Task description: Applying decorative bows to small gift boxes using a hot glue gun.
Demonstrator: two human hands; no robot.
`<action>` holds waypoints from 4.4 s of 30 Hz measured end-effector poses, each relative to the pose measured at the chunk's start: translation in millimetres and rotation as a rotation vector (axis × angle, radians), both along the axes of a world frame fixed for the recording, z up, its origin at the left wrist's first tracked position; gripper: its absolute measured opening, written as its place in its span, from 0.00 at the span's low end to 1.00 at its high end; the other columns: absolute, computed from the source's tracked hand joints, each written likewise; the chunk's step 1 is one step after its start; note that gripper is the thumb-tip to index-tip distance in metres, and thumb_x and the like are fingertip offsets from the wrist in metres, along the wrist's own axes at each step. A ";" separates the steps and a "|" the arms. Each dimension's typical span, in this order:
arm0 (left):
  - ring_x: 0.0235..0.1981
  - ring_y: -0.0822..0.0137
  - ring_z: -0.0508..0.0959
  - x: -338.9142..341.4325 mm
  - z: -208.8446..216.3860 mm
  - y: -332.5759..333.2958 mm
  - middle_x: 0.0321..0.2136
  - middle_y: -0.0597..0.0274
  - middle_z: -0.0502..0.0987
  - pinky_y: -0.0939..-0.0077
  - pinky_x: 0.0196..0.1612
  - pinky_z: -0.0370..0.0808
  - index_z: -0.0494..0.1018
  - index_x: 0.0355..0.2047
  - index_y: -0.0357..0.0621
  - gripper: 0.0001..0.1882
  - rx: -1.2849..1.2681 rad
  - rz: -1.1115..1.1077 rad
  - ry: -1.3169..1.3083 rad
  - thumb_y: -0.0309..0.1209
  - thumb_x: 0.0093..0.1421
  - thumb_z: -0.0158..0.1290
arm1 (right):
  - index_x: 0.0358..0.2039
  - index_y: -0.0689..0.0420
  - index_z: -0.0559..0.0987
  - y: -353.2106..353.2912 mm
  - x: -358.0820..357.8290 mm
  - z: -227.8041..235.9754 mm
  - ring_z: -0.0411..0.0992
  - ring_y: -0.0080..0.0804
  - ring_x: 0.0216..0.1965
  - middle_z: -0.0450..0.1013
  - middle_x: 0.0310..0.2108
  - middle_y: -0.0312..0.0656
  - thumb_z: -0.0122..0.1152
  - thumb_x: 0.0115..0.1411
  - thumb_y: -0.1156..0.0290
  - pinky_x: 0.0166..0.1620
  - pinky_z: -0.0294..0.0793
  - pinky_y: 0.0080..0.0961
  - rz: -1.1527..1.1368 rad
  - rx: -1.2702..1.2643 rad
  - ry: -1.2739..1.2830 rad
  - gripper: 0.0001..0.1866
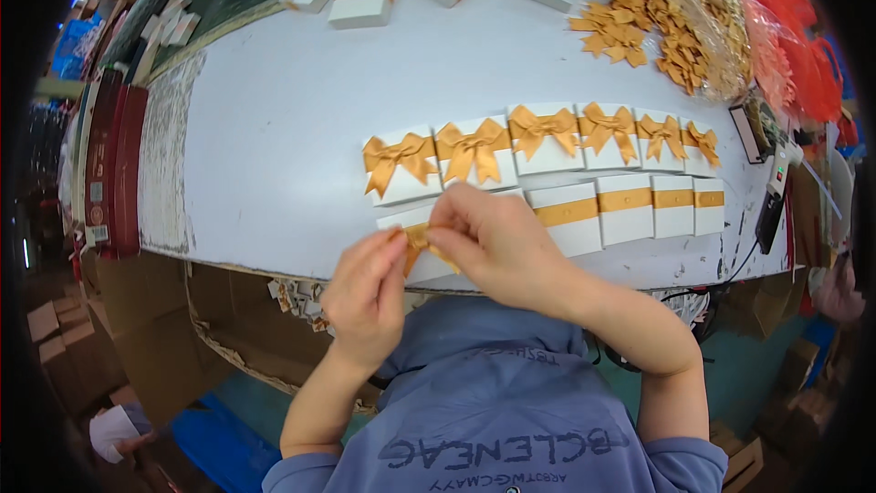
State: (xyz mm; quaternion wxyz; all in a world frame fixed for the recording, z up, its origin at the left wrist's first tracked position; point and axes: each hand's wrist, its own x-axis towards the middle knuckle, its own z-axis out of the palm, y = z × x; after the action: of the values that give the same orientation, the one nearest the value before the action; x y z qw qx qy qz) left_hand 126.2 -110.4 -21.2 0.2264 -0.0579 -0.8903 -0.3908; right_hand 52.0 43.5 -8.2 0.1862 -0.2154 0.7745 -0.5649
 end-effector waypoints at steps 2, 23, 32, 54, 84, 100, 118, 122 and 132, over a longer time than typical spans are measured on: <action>0.33 0.61 0.77 17.0 -9.5 -1.2 0.34 0.50 0.75 0.76 0.36 0.74 0.74 0.34 0.34 0.10 0.032 0.026 -0.030 0.15 0.49 0.53 | 0.25 0.61 0.69 -5.6 10.8 -7.1 0.69 0.31 0.18 0.69 0.16 0.41 0.57 0.53 0.74 0.22 0.67 0.26 0.034 0.109 0.116 0.06; 0.48 0.59 0.63 12.3 -17.1 -20.0 0.43 0.61 0.69 0.68 0.47 0.54 0.72 0.45 0.48 0.21 -0.534 -0.072 -0.190 0.23 0.48 0.52 | 0.24 0.59 0.72 16.4 -49.0 -16.2 0.71 0.40 0.18 0.71 0.17 0.44 0.58 0.51 0.70 0.23 0.69 0.31 -0.176 0.371 0.540 0.07; 0.46 0.56 0.65 -6.4 4.2 -20.0 0.42 0.59 0.69 0.63 0.48 0.56 0.71 0.45 0.44 0.23 -0.507 -0.136 -0.172 0.21 0.46 0.52 | 0.24 0.61 0.75 164.1 -193.1 -36.2 0.71 0.26 0.22 0.72 0.19 0.38 0.61 0.47 0.70 0.28 0.69 0.24 -0.627 0.921 0.324 0.08; 0.24 0.73 0.72 -75.9 0.0 63.9 0.26 0.60 0.73 0.83 0.25 0.69 0.70 0.31 0.36 0.04 0.540 -0.162 -0.168 0.18 0.54 0.50 | 0.30 0.58 0.70 63.3 -33.8 2.3 0.65 0.12 0.18 0.69 0.20 0.31 0.55 0.56 0.73 0.19 0.60 0.09 -0.294 -0.388 -0.401 0.04; 0.45 0.62 0.67 -27.1 5.1 34.8 0.41 0.61 0.70 0.64 0.48 0.51 0.71 0.46 0.50 0.23 -0.730 -0.284 -0.173 0.24 0.47 0.50 | 0.27 0.56 0.79 128.8 -201.4 -34.1 0.72 0.33 0.27 0.74 0.22 0.41 0.59 0.47 0.67 0.32 0.71 0.27 -0.533 0.837 0.460 0.08; 0.32 0.66 0.74 -190.3 14.6 89.9 0.29 0.62 0.73 0.75 0.39 0.67 0.66 0.44 0.40 0.20 -0.274 -0.307 0.379 0.19 0.49 0.54 | 0.33 0.62 0.77 106.3 -125.7 25.1 0.66 0.17 0.26 0.73 0.24 0.35 0.59 0.51 0.65 0.29 0.64 0.13 -0.527 -0.229 -0.123 0.14; 0.35 0.69 0.74 -45.7 -6.3 93.8 0.40 0.55 0.72 0.82 0.32 0.72 0.72 0.42 0.35 0.15 0.161 -0.342 -0.343 0.17 0.53 0.50 | 0.24 0.59 0.70 105.5 -5.3 -11.3 0.71 0.41 0.19 0.70 0.16 0.45 0.59 0.51 0.73 0.22 0.68 0.30 -0.362 0.314 0.233 0.06; 0.34 0.64 0.74 -41.5 -11.4 95.8 0.41 0.53 0.71 0.80 0.34 0.73 0.70 0.43 0.33 0.16 0.020 -0.365 -0.283 0.17 0.51 0.51 | 0.24 0.59 0.69 101.5 1.0 -18.7 0.71 0.40 0.19 0.70 0.16 0.43 0.58 0.51 0.73 0.21 0.68 0.31 -0.370 0.382 0.359 0.06; 0.44 0.65 0.67 -38.0 -17.4 98.2 0.41 0.60 0.70 0.70 0.46 0.57 0.70 0.45 0.41 0.20 -0.597 -0.288 -0.044 0.27 0.49 0.50 | 0.23 0.58 0.71 112.6 -25.5 -10.2 0.71 0.38 0.20 0.70 0.15 0.41 0.59 0.49 0.71 0.23 0.69 0.30 -0.280 0.537 0.454 0.07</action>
State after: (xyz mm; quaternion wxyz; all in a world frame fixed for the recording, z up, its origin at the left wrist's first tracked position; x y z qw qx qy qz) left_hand 88.3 -12.2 -38.6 0.1225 -0.2386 -0.9528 -0.1420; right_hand 26.6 156.1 -18.4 -0.0194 -0.1707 0.9384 -0.2997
